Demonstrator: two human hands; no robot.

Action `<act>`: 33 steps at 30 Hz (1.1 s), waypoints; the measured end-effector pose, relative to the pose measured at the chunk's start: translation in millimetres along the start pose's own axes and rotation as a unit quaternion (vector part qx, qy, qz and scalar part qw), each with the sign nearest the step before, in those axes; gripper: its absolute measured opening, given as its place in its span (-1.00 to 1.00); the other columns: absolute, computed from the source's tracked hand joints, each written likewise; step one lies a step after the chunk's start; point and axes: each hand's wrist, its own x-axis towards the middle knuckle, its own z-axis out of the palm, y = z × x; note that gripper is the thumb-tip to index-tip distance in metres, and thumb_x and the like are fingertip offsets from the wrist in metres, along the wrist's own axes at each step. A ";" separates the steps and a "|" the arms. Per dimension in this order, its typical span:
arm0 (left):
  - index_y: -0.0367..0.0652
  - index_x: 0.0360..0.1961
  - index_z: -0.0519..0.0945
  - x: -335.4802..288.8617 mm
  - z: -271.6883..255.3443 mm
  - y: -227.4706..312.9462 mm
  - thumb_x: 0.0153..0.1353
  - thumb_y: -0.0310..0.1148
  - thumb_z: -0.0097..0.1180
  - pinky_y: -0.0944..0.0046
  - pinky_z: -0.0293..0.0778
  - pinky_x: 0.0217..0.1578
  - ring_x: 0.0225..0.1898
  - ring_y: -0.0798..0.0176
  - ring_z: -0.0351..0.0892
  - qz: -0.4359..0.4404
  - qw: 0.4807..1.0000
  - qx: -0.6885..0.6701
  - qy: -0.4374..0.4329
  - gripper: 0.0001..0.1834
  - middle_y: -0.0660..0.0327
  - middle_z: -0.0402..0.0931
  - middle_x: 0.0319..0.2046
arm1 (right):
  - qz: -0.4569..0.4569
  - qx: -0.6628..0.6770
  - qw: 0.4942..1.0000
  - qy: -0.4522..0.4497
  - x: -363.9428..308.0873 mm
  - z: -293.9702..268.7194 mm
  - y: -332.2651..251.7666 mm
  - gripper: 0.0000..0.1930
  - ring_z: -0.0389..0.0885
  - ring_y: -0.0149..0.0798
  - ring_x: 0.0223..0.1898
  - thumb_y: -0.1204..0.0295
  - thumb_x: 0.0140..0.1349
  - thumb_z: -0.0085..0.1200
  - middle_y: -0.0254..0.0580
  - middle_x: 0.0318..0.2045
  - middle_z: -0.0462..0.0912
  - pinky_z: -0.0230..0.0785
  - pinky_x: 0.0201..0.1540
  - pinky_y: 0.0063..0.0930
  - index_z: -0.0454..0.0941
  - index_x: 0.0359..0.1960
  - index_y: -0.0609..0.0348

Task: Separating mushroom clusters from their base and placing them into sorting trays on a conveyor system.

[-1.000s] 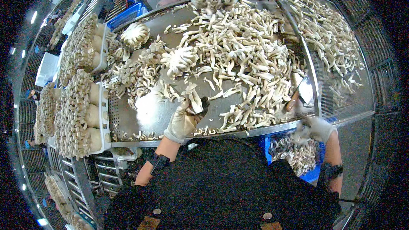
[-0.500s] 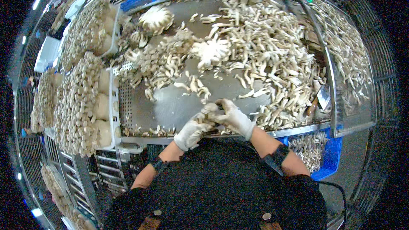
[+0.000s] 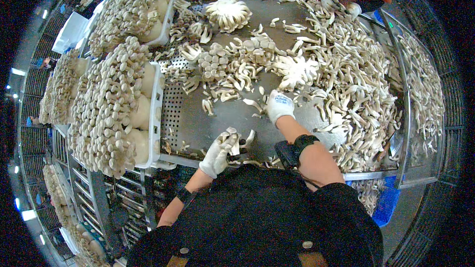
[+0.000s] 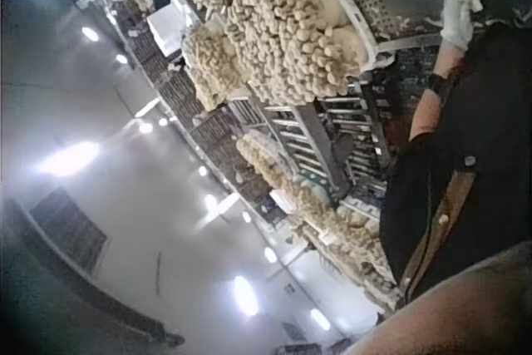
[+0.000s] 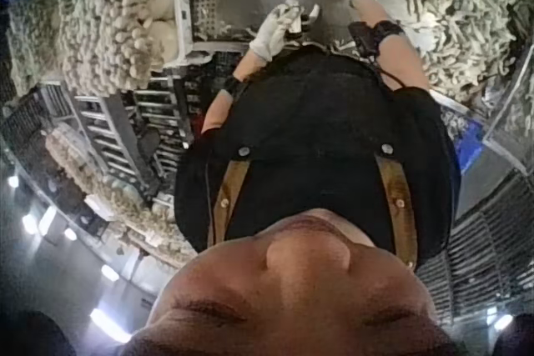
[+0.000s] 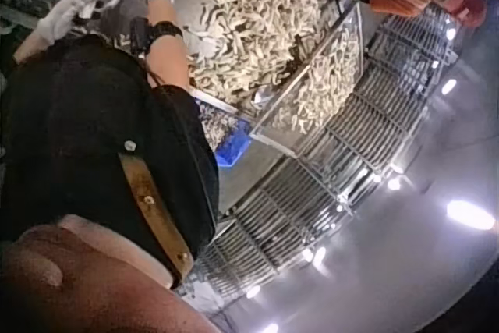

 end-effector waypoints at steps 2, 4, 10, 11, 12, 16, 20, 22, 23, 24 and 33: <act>-0.15 -0.15 0.45 -1.3 4.4 17.3 0.24 -0.57 0.02 0.43 0.47 -0.15 -0.15 0.42 0.51 0.004 1.000 0.001 -0.001 -0.83 0.30 0.46 -0.19 | -0.010 0.051 0.999 -0.005 7.0 7.5 9.7 -0.69 0.59 0.06 -0.21 0.21 0.13 0.07 0.13 -0.29 0.61 0.40 -0.11 -0.09 0.53 -0.27 0.23; -0.11 -0.16 0.45 -5.0 -1.8 35.5 0.22 -0.64 -0.01 0.44 0.47 -0.15 -0.21 0.46 0.50 -0.013 0.999 -0.009 0.032 -0.78 0.31 0.47 -0.18 | -0.127 -0.097 0.985 0.065 -2.7 -8.3 5.5 -0.72 0.59 0.07 -0.25 0.24 0.13 0.04 0.13 -0.37 0.61 0.39 -0.14 -0.09 0.51 -0.31 0.22; -0.02 -0.20 0.44 7.0 -25.3 47.5 0.20 -0.66 -0.02 0.48 0.40 -0.19 -0.26 0.49 0.45 0.018 0.999 -0.021 0.017 -0.75 0.37 0.44 -0.26 | -0.049 0.166 0.985 0.009 10.2 -41.7 -41.9 -0.61 0.56 0.17 -0.27 0.14 0.16 0.00 0.24 -0.29 0.56 0.38 -0.17 -0.10 0.39 -0.19 0.24; -0.01 -0.22 0.43 13.9 -22.4 50.3 0.19 -0.66 -0.02 0.50 0.38 -0.20 -0.27 0.49 0.44 0.048 0.998 -0.030 -0.025 -0.75 0.38 0.42 -0.29 | -0.056 0.224 0.973 0.023 22.3 -42.5 -51.0 -0.59 0.55 0.19 -0.23 0.15 0.14 0.02 0.26 -0.25 0.55 0.38 -0.13 -0.09 0.37 -0.13 0.23; -0.02 -0.24 0.42 18.7 -18.1 51.3 0.18 -0.65 -0.01 0.51 0.35 -0.21 -0.28 0.46 0.41 0.035 0.998 -0.055 -0.025 -0.76 0.39 0.40 -0.33 | -0.038 0.203 0.978 0.019 34.6 -37.7 -61.6 -0.56 0.54 0.19 -0.19 0.18 0.11 0.04 0.28 -0.23 0.55 0.38 -0.11 -0.10 0.35 -0.08 0.23; -0.08 -0.18 0.42 25.0 -6.9 57.5 0.18 -0.63 0.01 0.47 0.38 -0.13 -0.23 0.45 0.42 0.027 0.999 0.005 -0.021 -0.77 0.37 0.39 -0.27 | -0.010 0.145 0.989 -0.035 76.7 -4.6 -67.6 -0.51 0.54 0.14 -0.12 0.29 -0.02 0.13 0.25 -0.20 0.56 0.38 -0.08 -0.16 0.40 -0.04 0.27; -0.06 -0.04 0.39 22.3 -19.7 63.6 0.17 -0.53 0.10 0.35 0.37 -0.04 -0.18 0.44 0.43 0.028 0.999 0.004 -0.016 -0.67 0.41 0.41 -0.24 | -0.053 0.107 0.991 -0.066 84.5 -6.0 -45.8 -0.57 0.57 0.11 -0.21 0.35 -0.11 0.19 0.22 -0.30 0.59 0.41 -0.16 -0.20 0.49 -0.16 0.28; -0.04 -0.04 0.39 20.9 -19.8 65.4 0.18 -0.52 0.10 0.35 0.38 -0.04 -0.17 0.44 0.44 0.013 1.000 -0.004 -0.011 -0.67 0.42 0.41 -0.24 | -0.120 0.108 0.987 0.014 74.5 0.2 -17.4 -0.64 0.60 0.01 -0.29 0.40 -0.05 0.19 0.13 -0.38 0.60 0.42 -0.21 -0.23 0.49 -0.20 0.30; -0.02 -0.04 0.40 19.9 -13.9 68.0 0.19 -0.50 0.11 0.34 0.39 -0.04 -0.15 0.44 0.44 -0.005 1.000 -0.010 -0.007 -0.68 0.42 0.41 -0.23 | -0.215 0.175 0.959 -0.056 72.7 5.3 4.6 -0.64 0.50 0.13 -0.16 0.44 -0.06 0.16 0.22 -0.24 0.50 0.36 -0.01 -0.18 0.53 -0.15 0.23; -0.05 -0.16 0.42 20.1 -5.4 68.8 0.13 -0.63 0.05 0.40 0.44 -0.10 -0.26 0.45 0.45 -0.001 0.999 -0.052 0.007 -0.71 0.42 0.38 -0.31 | -0.219 0.196 0.955 -0.050 70.4 15.4 20.9 -0.62 0.49 0.13 -0.17 0.44 -0.07 0.20 0.21 -0.23 0.49 0.36 -0.03 -0.20 0.52 -0.14 0.23; -0.02 -0.16 0.43 19.1 -6.9 55.2 0.18 -0.58 0.05 0.39 0.46 -0.12 -0.23 0.49 0.46 -0.014 0.999 -0.040 0.005 -0.76 0.45 0.40 -0.29 | -0.010 0.156 0.988 -0.016 23.5 -35.9 3.3 -0.50 0.57 0.06 -0.15 0.31 0.01 0.22 0.21 -0.22 0.57 0.39 -0.12 -0.23 0.38 -0.06 0.34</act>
